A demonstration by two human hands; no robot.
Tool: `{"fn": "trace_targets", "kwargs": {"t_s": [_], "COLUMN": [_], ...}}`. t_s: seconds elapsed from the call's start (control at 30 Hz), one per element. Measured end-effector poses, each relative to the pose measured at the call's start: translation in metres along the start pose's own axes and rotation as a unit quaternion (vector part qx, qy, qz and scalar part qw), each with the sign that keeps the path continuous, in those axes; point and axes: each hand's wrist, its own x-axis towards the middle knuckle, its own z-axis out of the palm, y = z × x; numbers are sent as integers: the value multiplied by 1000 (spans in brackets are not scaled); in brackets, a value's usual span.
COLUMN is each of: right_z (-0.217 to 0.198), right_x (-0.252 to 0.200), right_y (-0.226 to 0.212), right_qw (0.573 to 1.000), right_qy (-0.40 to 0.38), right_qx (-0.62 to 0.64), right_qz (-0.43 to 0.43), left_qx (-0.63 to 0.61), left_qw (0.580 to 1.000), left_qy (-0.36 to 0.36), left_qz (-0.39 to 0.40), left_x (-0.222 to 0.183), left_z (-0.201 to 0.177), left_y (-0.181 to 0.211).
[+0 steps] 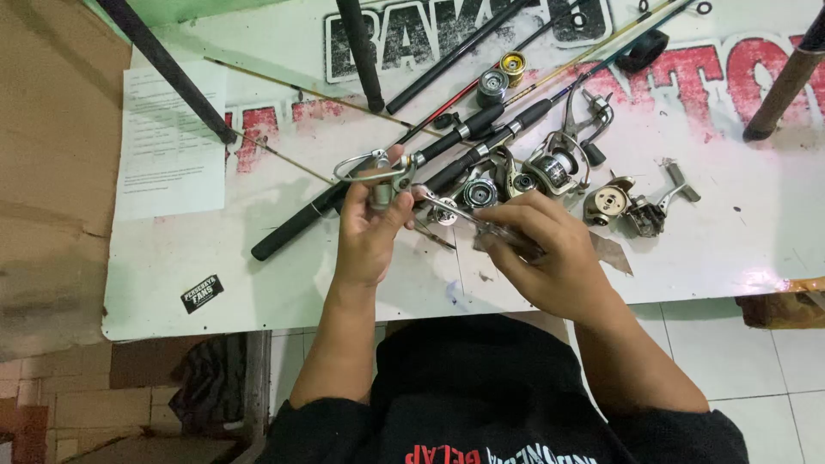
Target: The recorder is disassembling and inspecting components of a spinning fishing reel on a workbench.
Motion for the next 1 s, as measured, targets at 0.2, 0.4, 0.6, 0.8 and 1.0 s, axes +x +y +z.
{"fn": "trace_targets", "kwargs": {"t_s": [0.2, 0.4, 0.6, 0.8, 1.0], "right_z": [8, 9, 12, 9, 10], "right_x": [1, 5, 4, 1, -1], "right_y": [-5, -12, -13, -7, -9], "right_qw": [999, 996, 992, 980, 982], "right_qy": [40, 61, 83, 60, 37], "right_qx": [-5, -42, -76, -162, -165], "right_qz": [-8, -43, -64, -94, -84], "left_qx": [6, 83, 120, 216, 286], "left_qw": [1000, 996, 991, 970, 949], "left_qy": [-4, 0, -7, 4, -8], "left_qz": [2, 37, 64, 112, 135], "left_x": [2, 1, 1, 1, 4], "left_z": [-10, 0, 0, 5, 11], "left_y": [-12, -12, -13, -2, 16]}}
